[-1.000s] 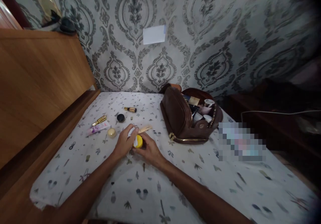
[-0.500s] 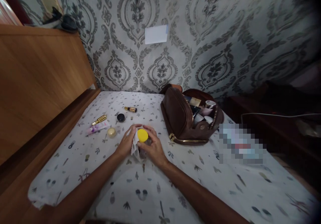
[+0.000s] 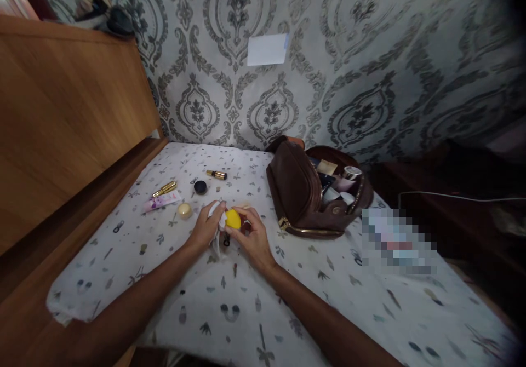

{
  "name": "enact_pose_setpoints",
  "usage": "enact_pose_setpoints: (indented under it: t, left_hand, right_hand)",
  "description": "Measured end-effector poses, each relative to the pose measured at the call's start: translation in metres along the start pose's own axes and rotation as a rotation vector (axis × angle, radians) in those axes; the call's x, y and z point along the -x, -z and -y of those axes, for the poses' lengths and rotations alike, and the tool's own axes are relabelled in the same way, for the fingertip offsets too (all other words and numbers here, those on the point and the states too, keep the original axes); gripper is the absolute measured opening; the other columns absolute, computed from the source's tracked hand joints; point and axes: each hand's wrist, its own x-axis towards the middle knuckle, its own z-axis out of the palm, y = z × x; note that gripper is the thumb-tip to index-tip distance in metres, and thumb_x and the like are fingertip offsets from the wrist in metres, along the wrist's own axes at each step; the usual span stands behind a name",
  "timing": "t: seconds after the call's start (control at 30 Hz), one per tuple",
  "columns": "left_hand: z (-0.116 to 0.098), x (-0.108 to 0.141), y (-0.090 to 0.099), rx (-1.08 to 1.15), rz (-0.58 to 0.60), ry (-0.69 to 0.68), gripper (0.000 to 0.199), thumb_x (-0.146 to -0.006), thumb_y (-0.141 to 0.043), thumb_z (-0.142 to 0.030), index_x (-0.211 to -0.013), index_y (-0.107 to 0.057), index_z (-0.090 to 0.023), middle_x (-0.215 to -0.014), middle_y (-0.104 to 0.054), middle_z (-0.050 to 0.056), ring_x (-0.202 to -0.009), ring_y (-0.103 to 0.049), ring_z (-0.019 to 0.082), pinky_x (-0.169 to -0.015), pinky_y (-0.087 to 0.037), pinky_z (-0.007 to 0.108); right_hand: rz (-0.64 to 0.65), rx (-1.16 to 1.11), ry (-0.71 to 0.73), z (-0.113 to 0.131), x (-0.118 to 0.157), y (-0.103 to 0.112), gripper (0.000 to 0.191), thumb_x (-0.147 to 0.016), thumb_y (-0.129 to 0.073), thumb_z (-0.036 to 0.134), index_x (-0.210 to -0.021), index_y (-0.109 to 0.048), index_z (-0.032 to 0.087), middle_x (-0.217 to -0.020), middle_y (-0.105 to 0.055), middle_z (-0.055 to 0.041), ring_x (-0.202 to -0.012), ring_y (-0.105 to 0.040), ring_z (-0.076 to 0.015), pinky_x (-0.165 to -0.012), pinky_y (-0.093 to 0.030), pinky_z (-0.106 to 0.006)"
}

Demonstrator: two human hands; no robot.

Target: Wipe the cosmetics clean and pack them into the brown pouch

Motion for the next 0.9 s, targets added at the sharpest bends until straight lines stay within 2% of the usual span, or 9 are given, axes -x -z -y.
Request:
enact_pose_setpoints:
  t: [0.1,0.23,0.37,0.43,0.5,0.63,0.73,0.8,0.9]
  left_hand:
    - [-0.001,-0.001,0.001,0.003,-0.021,0.018,0.037,-0.080,-0.062,-0.053,-0.070,-0.056,-0.017,-0.067,-0.053,-0.003,-0.066,-0.050,0.011,-0.060,-0.043,0.019]
    - [-0.003,-0.002,0.001,0.033,-0.005,0.125,0.040,-0.077,-0.061,-0.058,-0.077,-0.056,-0.018,-0.061,-0.052,-0.004,-0.051,-0.049,0.010,-0.043,-0.038,0.019]
    - [-0.008,-0.001,0.002,0.031,0.134,0.208,0.047,-0.078,-0.058,-0.065,-0.086,-0.056,-0.019,-0.058,-0.051,-0.005,-0.041,-0.046,0.010,-0.036,-0.036,0.020]
    - [-0.010,0.001,0.004,-0.014,0.218,0.178,0.046,-0.081,-0.055,-0.065,-0.090,-0.056,-0.020,-0.060,-0.051,-0.005,-0.043,-0.047,0.009,-0.038,-0.038,0.019]
    - [-0.011,0.003,0.005,-0.095,0.247,0.117,0.043,-0.083,-0.055,-0.062,-0.094,-0.055,-0.021,-0.065,-0.053,-0.005,-0.046,-0.047,0.009,-0.040,-0.038,0.018]
    - [-0.009,0.006,0.005,-0.209,0.229,0.020,0.035,-0.084,-0.057,-0.055,-0.096,-0.055,-0.022,-0.081,-0.056,-0.004,-0.056,-0.050,0.009,-0.047,-0.042,0.018]
    - [-0.007,0.002,0.006,-0.192,0.188,-0.030,0.031,-0.085,-0.056,-0.051,-0.089,-0.057,-0.021,-0.084,-0.058,-0.003,-0.070,-0.055,0.012,-0.062,-0.047,0.020]
    - [-0.005,-0.002,0.008,-0.147,0.121,-0.010,0.031,-0.081,-0.060,-0.051,-0.084,-0.058,-0.020,-0.083,-0.059,-0.003,-0.076,-0.055,0.013,-0.066,-0.046,0.020]
    - [-0.003,-0.008,0.011,-0.080,0.039,0.087,0.035,-0.071,-0.069,-0.053,-0.080,-0.058,-0.020,-0.075,-0.057,-0.004,-0.069,-0.054,0.012,-0.060,-0.043,0.019]
  right_hand:
    - [0.029,-0.110,-0.024,-0.002,0.002,-0.002,0.042,-0.073,-0.077,0.033,-0.113,-0.068,0.025,-0.105,-0.062,-0.0053,-0.094,-0.059,-0.0211,-0.079,-0.051,-0.033]
    - [0.053,-0.245,-0.063,-0.009,0.002,-0.004,0.044,-0.074,-0.075,0.035,-0.116,-0.067,0.026,-0.113,-0.062,-0.0062,-0.103,-0.061,-0.0218,-0.085,-0.052,-0.034]
    - [0.039,-0.284,-0.115,-0.013,0.001,-0.003,0.056,-0.073,-0.075,0.032,-0.127,-0.060,0.026,-0.109,-0.065,-0.0049,-0.092,-0.063,-0.0179,-0.084,-0.053,-0.033]
    - [0.033,-0.272,-0.114,-0.012,0.000,-0.002,0.060,-0.072,-0.075,0.029,-0.128,-0.057,0.025,-0.110,-0.066,-0.0054,-0.091,-0.063,-0.0175,-0.083,-0.052,-0.032]
    - [0.060,-0.243,-0.099,-0.011,0.000,-0.002,0.059,-0.070,-0.074,0.025,-0.127,-0.058,0.025,-0.116,-0.066,-0.0064,-0.096,-0.063,-0.0191,-0.085,-0.052,-0.033]
    - [0.109,-0.123,-0.067,-0.007,0.001,-0.004,0.055,-0.069,-0.072,0.020,-0.123,-0.060,0.024,-0.117,-0.066,-0.0057,-0.099,-0.063,-0.0215,-0.089,-0.051,-0.036]
    - [0.102,-0.075,-0.038,-0.006,0.003,-0.004,0.050,-0.067,-0.079,0.026,-0.116,-0.065,0.023,-0.110,-0.064,-0.0061,-0.099,-0.062,-0.0228,-0.086,-0.052,-0.036]
    - [0.115,-0.076,-0.025,-0.006,0.004,-0.005,0.047,-0.066,-0.082,0.032,-0.110,-0.067,0.023,-0.108,-0.062,-0.0066,-0.098,-0.061,-0.0232,-0.083,-0.054,-0.036]
    - [0.160,-0.095,-0.028,-0.009,0.005,-0.005,0.043,-0.067,-0.083,0.034,-0.106,-0.069,0.023,-0.106,-0.061,-0.0061,-0.097,-0.063,-0.0221,-0.082,-0.054,-0.035]
